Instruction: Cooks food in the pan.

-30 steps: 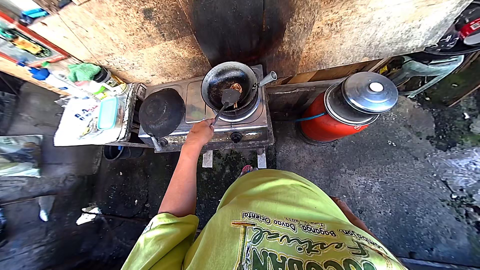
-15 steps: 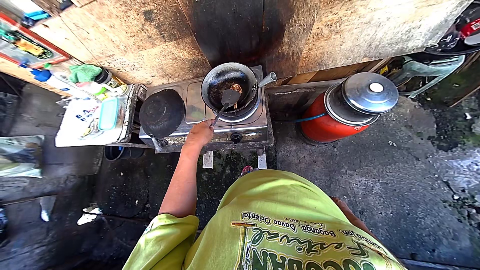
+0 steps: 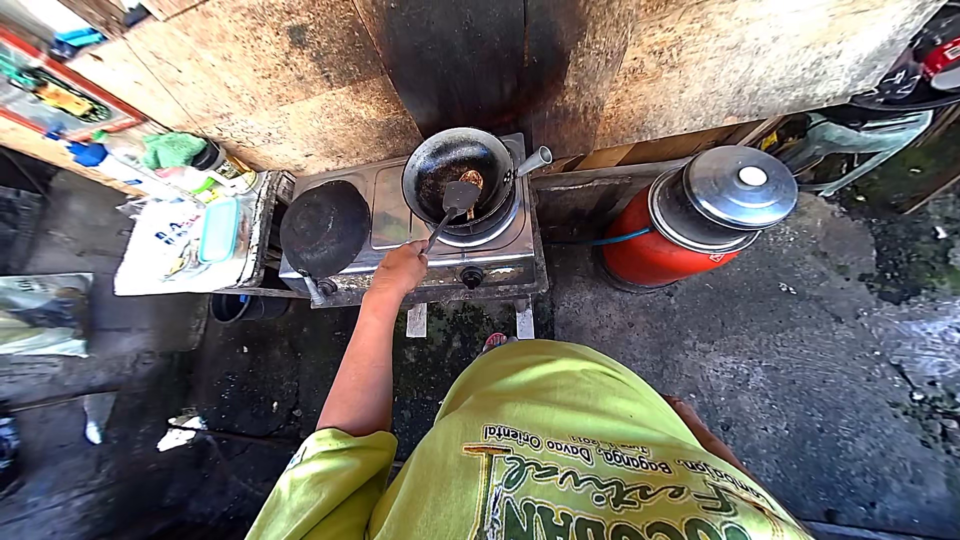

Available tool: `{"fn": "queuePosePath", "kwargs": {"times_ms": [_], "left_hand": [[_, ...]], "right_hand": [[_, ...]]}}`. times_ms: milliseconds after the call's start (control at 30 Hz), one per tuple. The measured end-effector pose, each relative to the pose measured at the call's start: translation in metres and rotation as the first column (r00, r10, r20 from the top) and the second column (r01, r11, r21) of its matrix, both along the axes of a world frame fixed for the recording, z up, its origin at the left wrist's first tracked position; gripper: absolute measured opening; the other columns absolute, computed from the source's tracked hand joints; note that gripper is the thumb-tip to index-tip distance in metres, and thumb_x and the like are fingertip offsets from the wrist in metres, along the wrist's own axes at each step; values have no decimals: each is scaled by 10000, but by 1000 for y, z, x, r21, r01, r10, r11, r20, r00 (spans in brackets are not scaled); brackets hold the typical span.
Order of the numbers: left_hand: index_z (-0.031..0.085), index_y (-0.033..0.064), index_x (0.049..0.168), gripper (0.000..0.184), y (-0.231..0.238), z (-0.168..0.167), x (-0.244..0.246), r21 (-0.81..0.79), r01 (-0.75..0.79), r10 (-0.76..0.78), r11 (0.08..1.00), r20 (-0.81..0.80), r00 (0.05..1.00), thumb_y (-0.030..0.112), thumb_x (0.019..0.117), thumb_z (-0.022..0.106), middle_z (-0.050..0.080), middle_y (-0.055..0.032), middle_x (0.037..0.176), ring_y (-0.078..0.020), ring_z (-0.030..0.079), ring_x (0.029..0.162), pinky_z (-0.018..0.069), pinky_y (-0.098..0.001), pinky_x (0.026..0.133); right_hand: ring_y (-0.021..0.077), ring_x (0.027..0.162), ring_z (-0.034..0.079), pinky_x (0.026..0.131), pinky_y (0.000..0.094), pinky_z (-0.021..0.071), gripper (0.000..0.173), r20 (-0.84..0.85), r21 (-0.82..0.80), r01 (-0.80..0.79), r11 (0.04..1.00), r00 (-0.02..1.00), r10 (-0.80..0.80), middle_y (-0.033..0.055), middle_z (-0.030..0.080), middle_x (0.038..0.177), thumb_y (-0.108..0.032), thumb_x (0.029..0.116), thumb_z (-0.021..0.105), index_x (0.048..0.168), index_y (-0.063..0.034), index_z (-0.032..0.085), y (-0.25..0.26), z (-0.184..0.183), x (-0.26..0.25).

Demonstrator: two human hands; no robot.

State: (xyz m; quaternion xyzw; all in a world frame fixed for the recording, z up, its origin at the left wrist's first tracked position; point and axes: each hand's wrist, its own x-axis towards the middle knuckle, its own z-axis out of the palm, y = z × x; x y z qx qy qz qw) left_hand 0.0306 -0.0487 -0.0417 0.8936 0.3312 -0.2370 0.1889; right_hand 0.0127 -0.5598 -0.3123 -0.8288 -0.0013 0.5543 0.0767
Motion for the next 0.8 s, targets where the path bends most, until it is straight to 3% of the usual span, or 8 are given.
{"fn": "queuePosePath", "kwargs": {"times_ms": [100,267,367,433,567,633,800], "left_hand": [[457,193,1570,453,-3,1,-2,65,97,-96,993,-15,995,236,1121,411,638,-224,1363,-422,617,1247,453,-626,1045],[438,125,1566,483,-15,13,-13,253,109,-127,961,54,990,289,1112,471,696,-262,1196,-462,674,1117,504,-638,952],[562,49,1454,410,-16,6,-27,353,97,-190,931,239,952,249,1104,493,682,-270,1238,-478,695,1054,532,-642,872],[564,21,1422,386,-12,-1,-34,402,81,-205,912,277,939,224,1103,487,664,-272,1276,-484,710,993,548,-634,823],[520,33,1441,396,-8,0,-37,399,32,-101,917,154,983,246,1117,442,633,-253,1337,-461,702,1046,543,-622,864],[536,17,1417,383,-7,-1,-41,345,-20,-45,939,180,983,233,1111,458,643,-273,1301,-468,689,1078,533,-639,889],[512,133,1497,409,2,-4,-37,266,-86,57,960,115,992,209,1097,473,694,-258,1204,-459,673,1132,504,-640,952]], "right_hand": [[404,1332,578,1109,613,426,412,11,6,-1,1000,1000,1,239,644,1365,-325,1106,445,1312,-44,666,-3,-2,0],[407,1344,566,1126,603,413,427,-3,13,-20,1000,1000,20,249,633,1375,-338,1099,473,1317,-21,657,-2,5,3],[413,1349,559,1128,597,407,427,-5,11,-15,1000,1000,15,254,629,1379,-335,1100,482,1320,-11,653,3,14,4],[412,1343,564,1124,604,410,429,-9,7,-16,1000,1000,16,256,633,1371,-340,1095,491,1315,-11,656,5,16,5],[415,1336,570,1118,598,418,423,-5,10,-12,1000,1000,12,257,639,1361,-335,1093,497,1306,-9,661,8,19,6],[412,1339,568,1120,598,416,419,-6,9,-19,1000,1000,19,250,639,1364,-335,1096,491,1308,-17,663,8,19,5],[406,1334,573,1117,597,421,414,-4,9,-24,1000,1000,24,248,643,1359,-339,1091,499,1307,-27,664,4,17,3]]}}
